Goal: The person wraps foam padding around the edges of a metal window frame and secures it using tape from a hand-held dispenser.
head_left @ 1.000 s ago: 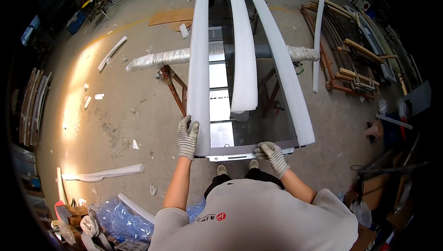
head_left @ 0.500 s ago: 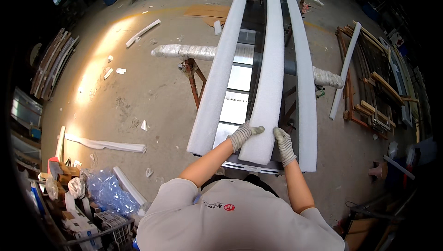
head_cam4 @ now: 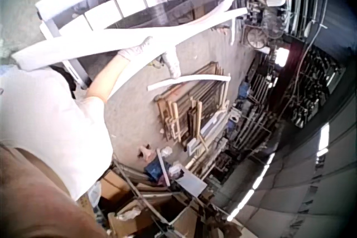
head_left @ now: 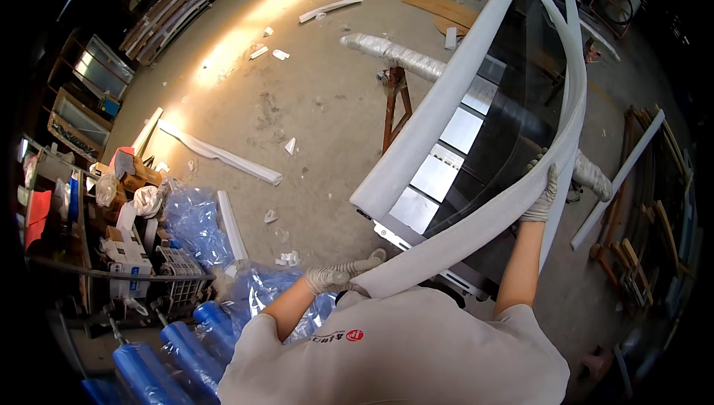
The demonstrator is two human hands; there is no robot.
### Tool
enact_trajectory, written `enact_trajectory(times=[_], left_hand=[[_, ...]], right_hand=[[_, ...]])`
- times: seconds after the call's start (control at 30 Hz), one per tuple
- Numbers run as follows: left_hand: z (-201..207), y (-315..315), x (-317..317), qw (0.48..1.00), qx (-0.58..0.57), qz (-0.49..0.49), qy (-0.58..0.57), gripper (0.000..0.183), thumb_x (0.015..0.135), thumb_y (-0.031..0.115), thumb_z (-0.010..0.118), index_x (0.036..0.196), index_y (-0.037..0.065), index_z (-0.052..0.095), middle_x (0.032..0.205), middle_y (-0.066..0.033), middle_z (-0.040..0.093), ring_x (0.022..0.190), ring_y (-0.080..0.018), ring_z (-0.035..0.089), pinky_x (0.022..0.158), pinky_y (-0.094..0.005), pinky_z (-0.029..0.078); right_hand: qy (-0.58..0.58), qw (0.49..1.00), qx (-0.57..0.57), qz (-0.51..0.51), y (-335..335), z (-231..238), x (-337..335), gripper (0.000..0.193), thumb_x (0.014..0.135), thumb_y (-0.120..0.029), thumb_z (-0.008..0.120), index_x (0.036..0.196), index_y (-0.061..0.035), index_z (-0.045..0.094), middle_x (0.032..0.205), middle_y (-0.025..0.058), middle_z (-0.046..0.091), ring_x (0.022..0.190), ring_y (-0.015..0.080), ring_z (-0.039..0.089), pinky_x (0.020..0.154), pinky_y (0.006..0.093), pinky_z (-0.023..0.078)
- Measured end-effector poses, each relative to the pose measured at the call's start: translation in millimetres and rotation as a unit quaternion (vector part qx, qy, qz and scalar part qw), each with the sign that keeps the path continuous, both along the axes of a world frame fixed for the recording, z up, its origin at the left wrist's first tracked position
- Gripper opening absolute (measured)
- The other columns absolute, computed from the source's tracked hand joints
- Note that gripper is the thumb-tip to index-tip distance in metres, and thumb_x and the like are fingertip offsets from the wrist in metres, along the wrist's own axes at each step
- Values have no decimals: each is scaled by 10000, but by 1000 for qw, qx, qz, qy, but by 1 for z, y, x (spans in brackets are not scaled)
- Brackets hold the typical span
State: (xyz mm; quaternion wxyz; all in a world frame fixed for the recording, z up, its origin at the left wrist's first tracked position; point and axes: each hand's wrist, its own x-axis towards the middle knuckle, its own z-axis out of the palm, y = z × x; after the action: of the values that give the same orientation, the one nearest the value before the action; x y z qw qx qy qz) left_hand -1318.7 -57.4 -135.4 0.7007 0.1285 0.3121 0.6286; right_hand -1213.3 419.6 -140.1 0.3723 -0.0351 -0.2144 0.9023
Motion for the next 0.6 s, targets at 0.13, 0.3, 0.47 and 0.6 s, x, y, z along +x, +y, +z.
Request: enact_trajectory(times=[0.13, 0.3, 0.47, 0.6], left_hand=[[8, -19, 23, 970, -119, 53, 204, 636, 760, 258, 728, 1287, 26, 458, 1137, -80, 585, 990, -152, 567, 852, -307, 455], [-35, 10, -12, 902, -226, 137, 342, 311, 765, 151, 705, 1025, -2, 632, 887, -67, 659, 781, -155, 604, 733, -299, 494], [-94, -20, -102, 863, -200, 199, 420, 397, 727, 26, 685, 1105, -36, 581, 989, -101, 639, 895, -185, 601, 813, -317, 482], [-121, -3, -152, 854, -154, 214, 448, 566, 705, -48, 674, 1233, -39, 468, 1119, -123, 590, 1008, -213, 574, 896, -323, 451]], right_hand=[[-159, 984, -19, -78, -16, -14, 48, 587, 782, -257, 675, 1253, -16, 422, 1098, 136, 559, 982, 258, 567, 882, 390, 484], [-139, 956, -47, -253, -64, -2, 103, 607, 794, -318, 650, 1269, -16, 424, 1091, 119, 577, 968, 261, 579, 879, 396, 484], [54, 950, -46, -304, -106, 19, 176, 725, 780, -427, 645, 1270, 53, 408, 914, 73, 562, 767, 173, 525, 736, 296, 467], [-86, 900, -25, -427, -146, -26, 243, 687, 770, -452, 656, 1222, 23, 452, 922, 75, 588, 802, 195, 585, 773, 315, 496]])
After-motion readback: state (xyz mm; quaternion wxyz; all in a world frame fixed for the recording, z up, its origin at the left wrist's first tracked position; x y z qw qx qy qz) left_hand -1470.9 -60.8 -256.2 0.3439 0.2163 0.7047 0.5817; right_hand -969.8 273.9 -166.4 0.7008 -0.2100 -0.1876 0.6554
